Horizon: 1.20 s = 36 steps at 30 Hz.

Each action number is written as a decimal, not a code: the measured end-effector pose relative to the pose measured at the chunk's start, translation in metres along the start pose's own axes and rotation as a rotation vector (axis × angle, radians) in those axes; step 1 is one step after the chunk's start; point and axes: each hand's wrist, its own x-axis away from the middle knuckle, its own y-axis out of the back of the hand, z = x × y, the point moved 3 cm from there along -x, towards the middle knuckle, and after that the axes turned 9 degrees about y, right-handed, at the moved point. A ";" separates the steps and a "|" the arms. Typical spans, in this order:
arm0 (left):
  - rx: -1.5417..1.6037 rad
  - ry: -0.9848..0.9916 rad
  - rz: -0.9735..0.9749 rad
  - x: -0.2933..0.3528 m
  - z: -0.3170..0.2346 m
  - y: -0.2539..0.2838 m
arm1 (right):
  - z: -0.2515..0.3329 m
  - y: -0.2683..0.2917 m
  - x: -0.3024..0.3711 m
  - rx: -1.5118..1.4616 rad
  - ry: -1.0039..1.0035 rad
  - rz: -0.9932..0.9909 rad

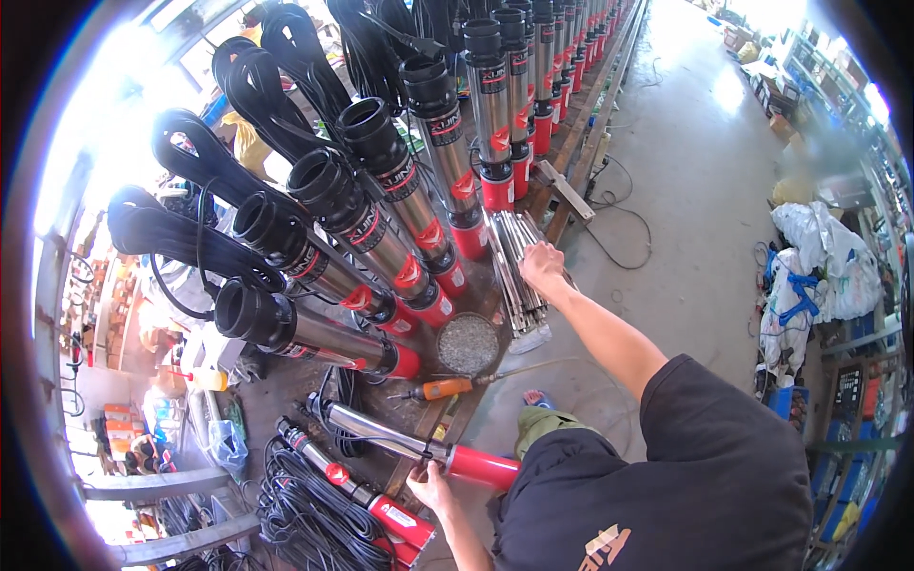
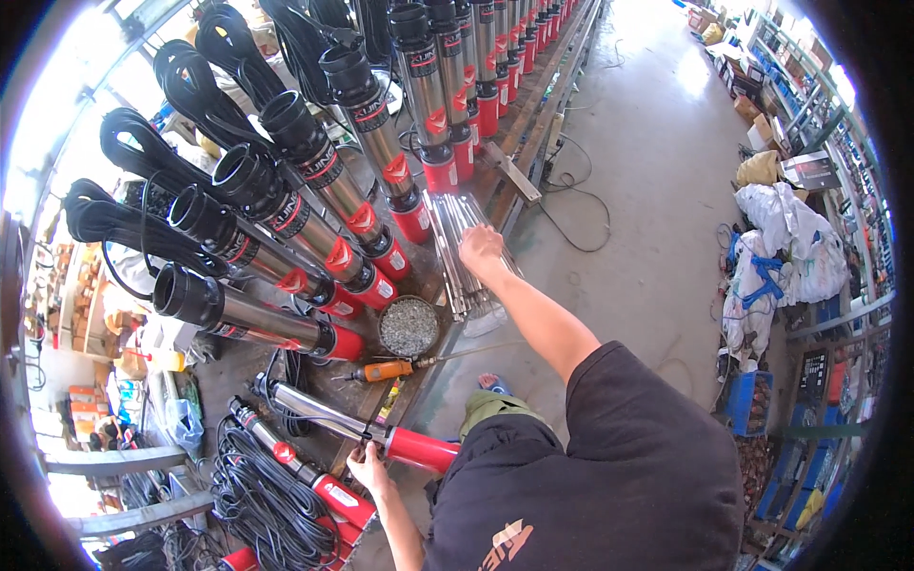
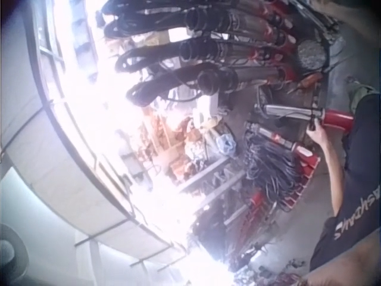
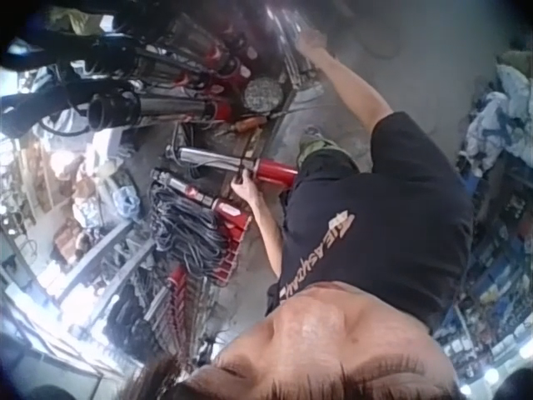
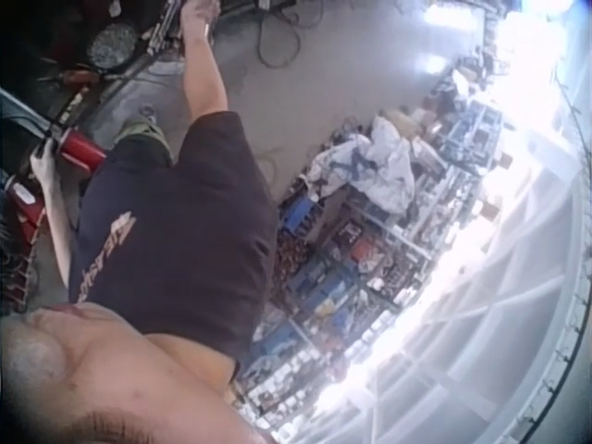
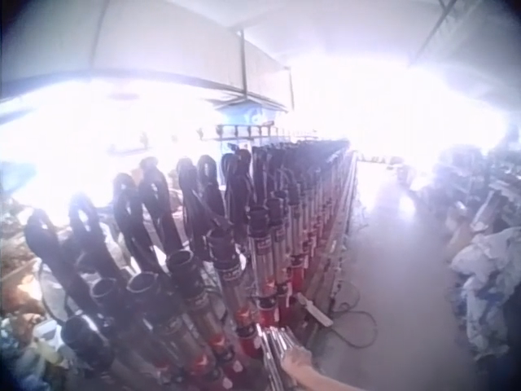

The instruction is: The person assembles water pumps by installing internal components and using a pneumatic tool to secure fasteners on a workshop table.

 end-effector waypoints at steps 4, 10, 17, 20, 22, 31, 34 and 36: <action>-0.034 -0.011 -0.049 0.001 0.003 0.002 | -0.005 -0.008 0.000 -0.021 -0.032 -0.135; -0.012 0.035 -0.061 -0.013 0.036 0.013 | -0.008 -0.010 -0.001 -0.345 -0.218 -0.087; 0.009 0.165 0.005 0.009 0.016 0.002 | -0.022 -0.016 -0.016 -0.318 -0.164 -0.024; 0.047 0.200 -0.004 0.014 -0.002 0.001 | -0.027 -0.009 -0.018 -0.327 -0.164 -0.057; 0.075 0.215 -0.019 0.014 -0.004 0.006 | -0.033 -0.004 -0.014 -0.502 -0.279 -0.061; 0.092 0.268 -0.039 0.012 0.003 0.017 | -0.013 0.000 0.024 -0.530 -0.082 -0.167; 0.064 0.271 -0.018 0.006 0.007 0.015 | -0.016 -0.016 0.008 -0.412 0.005 -0.268; 0.064 0.268 -0.023 0.008 -0.002 0.009 | -0.019 -0.020 -0.002 -0.311 -0.017 -0.287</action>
